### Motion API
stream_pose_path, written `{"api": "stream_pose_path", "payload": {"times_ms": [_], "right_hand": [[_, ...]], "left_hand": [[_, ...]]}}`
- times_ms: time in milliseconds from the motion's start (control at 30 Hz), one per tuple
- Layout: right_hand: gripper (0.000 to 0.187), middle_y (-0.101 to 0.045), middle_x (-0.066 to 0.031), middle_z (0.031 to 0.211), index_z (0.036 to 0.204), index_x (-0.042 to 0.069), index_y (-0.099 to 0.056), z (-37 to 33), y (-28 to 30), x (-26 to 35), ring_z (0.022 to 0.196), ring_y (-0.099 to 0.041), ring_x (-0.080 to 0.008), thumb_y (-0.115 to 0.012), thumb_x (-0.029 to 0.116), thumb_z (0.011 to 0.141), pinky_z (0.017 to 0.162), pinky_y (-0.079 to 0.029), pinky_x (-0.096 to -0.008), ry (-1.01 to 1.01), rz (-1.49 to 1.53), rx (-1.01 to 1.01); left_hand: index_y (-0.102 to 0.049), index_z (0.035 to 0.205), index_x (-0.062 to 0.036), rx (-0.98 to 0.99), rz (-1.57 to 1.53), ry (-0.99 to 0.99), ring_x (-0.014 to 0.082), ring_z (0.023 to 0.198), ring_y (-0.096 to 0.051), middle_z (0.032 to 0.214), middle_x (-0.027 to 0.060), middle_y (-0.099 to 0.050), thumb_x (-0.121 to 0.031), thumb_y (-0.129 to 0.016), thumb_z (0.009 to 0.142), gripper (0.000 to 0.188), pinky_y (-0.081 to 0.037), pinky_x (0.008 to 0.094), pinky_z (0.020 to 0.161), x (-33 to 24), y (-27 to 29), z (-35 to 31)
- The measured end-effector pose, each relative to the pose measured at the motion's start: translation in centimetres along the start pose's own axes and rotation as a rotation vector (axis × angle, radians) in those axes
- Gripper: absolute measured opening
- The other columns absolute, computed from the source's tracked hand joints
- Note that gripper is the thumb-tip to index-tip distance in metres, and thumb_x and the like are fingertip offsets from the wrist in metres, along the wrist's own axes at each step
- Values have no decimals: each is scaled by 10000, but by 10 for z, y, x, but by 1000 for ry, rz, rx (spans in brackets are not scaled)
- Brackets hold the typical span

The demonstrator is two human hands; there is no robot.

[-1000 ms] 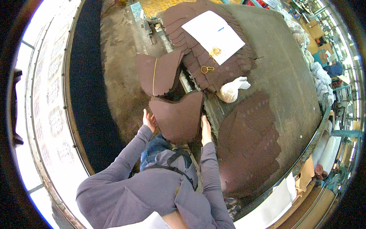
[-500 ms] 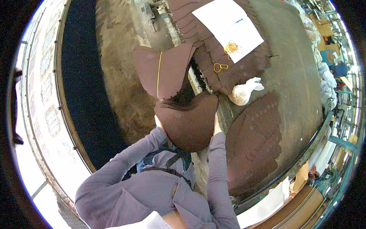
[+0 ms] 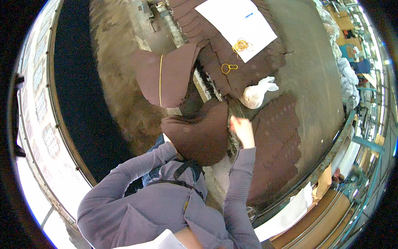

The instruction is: The person repeatedly picks up brown leather pieces from a workbench, aligns them, and stacks them into a neat pile. They occasionally use a rubber band to secure a stack before continuing to add more pieces.

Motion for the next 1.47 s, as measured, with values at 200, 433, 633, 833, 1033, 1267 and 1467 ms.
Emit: {"api": "stream_pose_path", "payload": {"times_ms": [200,433,633,833,1033,1267,1467], "right_hand": [[228,-681,-111,855,1022,14,-668,83,11,102,765,-639,-175,-642,159,848,700,-493,-292,703,-8,-471],[240,-621,-134,790,893,82,-707,160,-12,106,770,-619,-306,-694,280,757,693,-483,-422,418,-232,-789],[183,-639,-123,835,759,69,-687,169,-9,108,803,-631,-299,-692,251,733,712,-491,-425,348,-425,-826],[177,-622,-139,796,792,20,-643,91,-38,150,726,-609,-252,-674,189,752,662,-481,-349,760,-49,-284],[125,-569,-75,831,935,0,-561,-79,-96,132,765,-538,-147,-592,105,874,700,-455,-290,913,-93,141],[153,-528,-56,867,831,2,-523,-149,-85,43,842,-513,-165,-500,133,906,805,-398,-283,531,736,315],[382,-520,-118,867,631,23,-422,-226,-86,-5,965,-466,-190,-493,272,912,953,-306,-372,795,1227,376]], "left_hand": [[-563,1190,-122,-120,238,61,315,1087,-538,1189,90,-597,-460,-386,910,473,-425,479,933,-12,20,1],[-471,1293,-252,-464,593,-276,168,999,-474,1085,-15,-553,-234,-546,840,459,-266,415,956,-85,100,7],[-561,1200,-97,-534,470,-643,181,1058,-491,1164,42,-558,-127,-571,762,439,-356,348,955,-152,81,-31],[-549,1151,-47,-55,730,-1206,161,1067,-501,1161,58,-552,-32,-542,821,331,-372,311,961,-173,-65,-114],[-409,1357,-100,777,1315,-681,166,1005,-582,1209,70,-553,-136,-767,746,709,-490,267,811,-58,-159,-116],[-685,881,-49,854,1813,-1128,234,708,-612,761,96,-602,-132,-705,752,155,-490,320,639,-1,-156,-157],[-728,871,-134,-88,2193,-823,267,765,-666,906,153,-673,-494,-629,802,380,-518,343,681,-18,-139,-153]]}}
Point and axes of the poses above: each hand's wrist, its own z-axis towards the middle knuckle, its own y-axis out of the back of the hand, x = y × z, the point moved 5 cm from there along z, towards the middle knuckle
